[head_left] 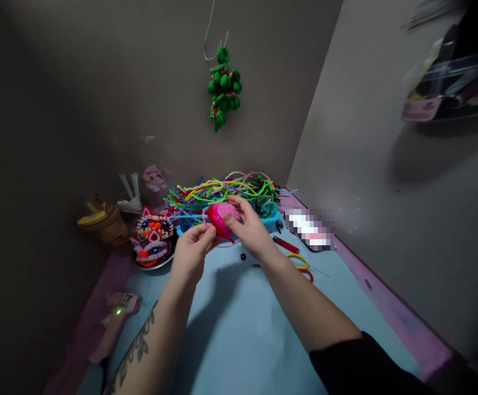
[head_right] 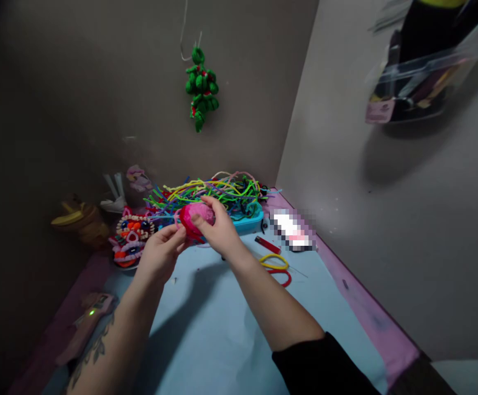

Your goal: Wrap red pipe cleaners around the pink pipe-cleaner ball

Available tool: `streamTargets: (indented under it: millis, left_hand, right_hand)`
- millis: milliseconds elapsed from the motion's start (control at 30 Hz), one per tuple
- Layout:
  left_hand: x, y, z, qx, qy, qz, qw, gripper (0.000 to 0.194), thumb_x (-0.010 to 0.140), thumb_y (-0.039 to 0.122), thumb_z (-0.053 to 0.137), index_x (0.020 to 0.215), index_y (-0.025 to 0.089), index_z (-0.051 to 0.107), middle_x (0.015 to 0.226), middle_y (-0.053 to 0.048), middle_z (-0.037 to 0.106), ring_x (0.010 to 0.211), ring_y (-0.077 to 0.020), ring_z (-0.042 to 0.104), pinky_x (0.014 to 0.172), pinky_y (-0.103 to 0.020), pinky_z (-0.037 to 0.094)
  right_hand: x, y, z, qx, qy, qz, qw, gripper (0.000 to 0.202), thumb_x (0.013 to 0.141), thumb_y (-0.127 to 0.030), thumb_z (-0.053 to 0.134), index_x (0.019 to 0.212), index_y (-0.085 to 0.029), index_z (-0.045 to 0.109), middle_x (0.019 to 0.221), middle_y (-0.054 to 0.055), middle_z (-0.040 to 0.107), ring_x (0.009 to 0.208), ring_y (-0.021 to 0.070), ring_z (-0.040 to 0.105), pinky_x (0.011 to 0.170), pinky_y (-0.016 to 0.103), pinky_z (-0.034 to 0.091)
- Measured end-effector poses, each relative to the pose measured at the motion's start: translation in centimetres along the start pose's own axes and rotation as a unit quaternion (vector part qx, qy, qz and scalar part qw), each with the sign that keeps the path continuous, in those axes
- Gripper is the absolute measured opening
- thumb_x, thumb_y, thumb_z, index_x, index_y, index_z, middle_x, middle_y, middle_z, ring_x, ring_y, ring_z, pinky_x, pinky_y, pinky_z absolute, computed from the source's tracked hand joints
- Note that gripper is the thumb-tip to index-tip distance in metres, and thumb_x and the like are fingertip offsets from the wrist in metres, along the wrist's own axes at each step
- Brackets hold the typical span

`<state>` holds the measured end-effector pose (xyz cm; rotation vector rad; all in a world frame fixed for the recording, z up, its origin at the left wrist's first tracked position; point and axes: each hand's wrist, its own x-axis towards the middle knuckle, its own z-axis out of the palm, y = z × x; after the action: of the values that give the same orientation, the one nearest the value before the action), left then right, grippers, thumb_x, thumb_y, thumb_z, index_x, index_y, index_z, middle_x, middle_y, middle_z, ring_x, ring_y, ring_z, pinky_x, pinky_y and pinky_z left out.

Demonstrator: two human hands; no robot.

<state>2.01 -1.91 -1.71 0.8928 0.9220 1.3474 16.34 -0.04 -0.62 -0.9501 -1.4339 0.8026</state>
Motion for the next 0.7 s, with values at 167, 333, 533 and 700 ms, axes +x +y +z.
streamTargets:
  millis: [167,333,533,700]
  left_hand:
    - [0.0,0.1,0.2,-0.035,0.036,0.026,0.998,0.030,0.056,0.030,0.082,0.075,0.014,0.067,0.069,-0.001,0.067,0.064,-0.0107,0.061,0.066,-0.025,0.050]
    - [0.0,0.1,0.3,-0.061,0.055,0.039,0.996,0.030,0.054,0.027,0.083,0.074,0.014,0.066,0.067,0.001,0.066,0.063,-0.0093,0.060,0.069,-0.025,0.050]
    - [0.0,0.1,0.6,-0.079,0.070,0.052,0.993,0.032,0.052,0.027,0.083,0.076,0.013,0.066,0.067,0.000,0.067,0.062,-0.0096,0.062,0.071,-0.026,0.051]
    - [-0.2,0.1,0.9,-0.096,0.074,0.051,0.991,0.034,0.052,0.027,0.083,0.078,0.013,0.065,0.069,0.000,0.067,0.063,-0.0093,0.062,0.070,-0.025,0.051]
  right_hand:
    - [-0.7,-1.1,0.1,-0.149,0.025,-0.134,0.979,0.007,0.082,-0.027,0.056,0.079,-0.022,0.060,0.086,0.005,0.054,0.089,0.0197,0.053,0.085,0.035,0.042]
    - [-0.9,-1.0,0.5,-0.209,-0.033,-0.158,0.965,0.003,0.080,-0.022,0.058,0.080,-0.021,0.061,0.084,0.005,0.057,0.090,0.0207,0.053,0.082,0.035,0.042]
    - [-1.0,-0.4,1.0,-0.289,-0.034,-0.181,0.940,0.012,0.084,-0.020,0.051,0.076,-0.018,0.060,0.083,0.006,0.057,0.086,0.0201,0.052,0.080,0.034,0.041]
    - [-1.1,-0.2,1.2,-0.276,-0.017,-0.174,0.945,0.011,0.083,-0.019,0.052,0.074,-0.018,0.058,0.079,0.004,0.059,0.082,0.0177,0.054,0.076,0.029,0.040]
